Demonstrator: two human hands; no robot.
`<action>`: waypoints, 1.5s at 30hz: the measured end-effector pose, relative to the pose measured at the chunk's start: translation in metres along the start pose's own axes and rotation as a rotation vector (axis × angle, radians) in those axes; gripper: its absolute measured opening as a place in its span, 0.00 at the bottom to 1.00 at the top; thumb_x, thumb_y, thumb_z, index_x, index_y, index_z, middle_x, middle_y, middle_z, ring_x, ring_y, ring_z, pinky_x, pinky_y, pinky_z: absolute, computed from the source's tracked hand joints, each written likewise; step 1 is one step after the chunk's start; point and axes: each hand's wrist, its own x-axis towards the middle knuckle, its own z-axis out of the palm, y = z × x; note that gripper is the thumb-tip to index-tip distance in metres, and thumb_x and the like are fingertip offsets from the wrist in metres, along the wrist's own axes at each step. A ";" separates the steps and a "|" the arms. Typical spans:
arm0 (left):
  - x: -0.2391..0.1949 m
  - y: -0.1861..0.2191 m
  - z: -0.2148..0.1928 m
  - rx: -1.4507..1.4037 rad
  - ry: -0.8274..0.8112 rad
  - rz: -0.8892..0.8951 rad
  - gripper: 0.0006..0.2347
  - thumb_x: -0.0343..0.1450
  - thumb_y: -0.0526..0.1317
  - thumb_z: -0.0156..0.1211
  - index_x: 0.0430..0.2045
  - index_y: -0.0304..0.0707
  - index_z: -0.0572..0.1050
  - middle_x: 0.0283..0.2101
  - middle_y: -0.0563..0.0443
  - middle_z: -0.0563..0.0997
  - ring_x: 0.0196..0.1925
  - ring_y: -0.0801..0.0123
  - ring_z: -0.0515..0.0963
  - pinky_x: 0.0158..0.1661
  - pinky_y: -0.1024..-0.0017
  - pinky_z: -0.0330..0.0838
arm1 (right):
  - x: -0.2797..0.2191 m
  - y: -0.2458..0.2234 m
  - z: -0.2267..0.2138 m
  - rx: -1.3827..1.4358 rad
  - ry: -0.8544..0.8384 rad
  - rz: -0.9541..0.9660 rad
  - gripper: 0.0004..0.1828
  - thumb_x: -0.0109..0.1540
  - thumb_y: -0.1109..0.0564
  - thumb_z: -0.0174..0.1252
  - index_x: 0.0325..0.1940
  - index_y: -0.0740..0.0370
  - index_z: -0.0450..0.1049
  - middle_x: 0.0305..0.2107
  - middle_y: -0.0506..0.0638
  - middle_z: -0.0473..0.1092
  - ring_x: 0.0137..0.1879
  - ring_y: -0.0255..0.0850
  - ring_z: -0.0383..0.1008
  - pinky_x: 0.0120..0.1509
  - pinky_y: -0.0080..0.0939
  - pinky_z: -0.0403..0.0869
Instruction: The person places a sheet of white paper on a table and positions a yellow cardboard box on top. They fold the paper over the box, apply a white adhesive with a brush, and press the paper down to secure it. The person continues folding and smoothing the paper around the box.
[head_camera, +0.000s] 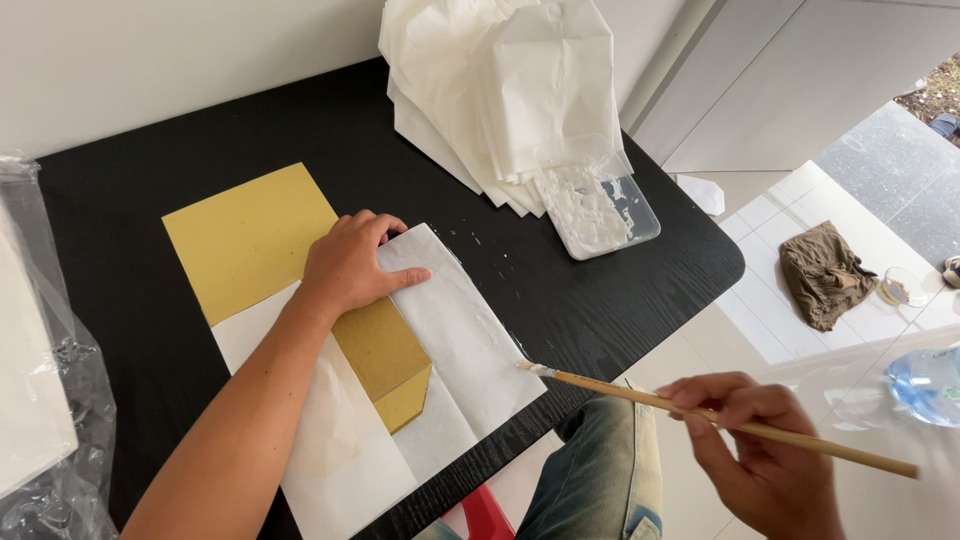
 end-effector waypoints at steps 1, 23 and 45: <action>0.000 0.001 -0.001 0.001 -0.008 -0.006 0.27 0.60 0.67 0.66 0.50 0.61 0.75 0.48 0.60 0.76 0.53 0.67 0.75 0.42 0.59 0.73 | 0.001 0.001 0.000 -0.018 -0.036 0.023 0.14 0.61 0.71 0.54 0.39 0.54 0.60 0.36 0.57 0.76 0.48 0.51 0.85 0.56 0.47 0.87; 0.001 -0.002 0.001 -0.015 0.006 0.002 0.28 0.60 0.67 0.67 0.49 0.60 0.75 0.47 0.61 0.76 0.51 0.67 0.75 0.40 0.60 0.74 | -0.008 0.015 -0.016 0.028 -0.012 0.152 0.14 0.61 0.71 0.54 0.38 0.55 0.60 0.37 0.60 0.77 0.48 0.52 0.85 0.50 0.44 0.88; 0.007 -0.008 0.009 -0.011 0.010 0.032 0.29 0.60 0.67 0.67 0.50 0.58 0.74 0.49 0.59 0.76 0.52 0.65 0.75 0.43 0.60 0.75 | 0.052 0.042 0.057 -0.072 0.146 0.041 0.07 0.62 0.71 0.57 0.41 0.67 0.68 0.37 0.63 0.72 0.46 0.52 0.84 0.50 0.44 0.90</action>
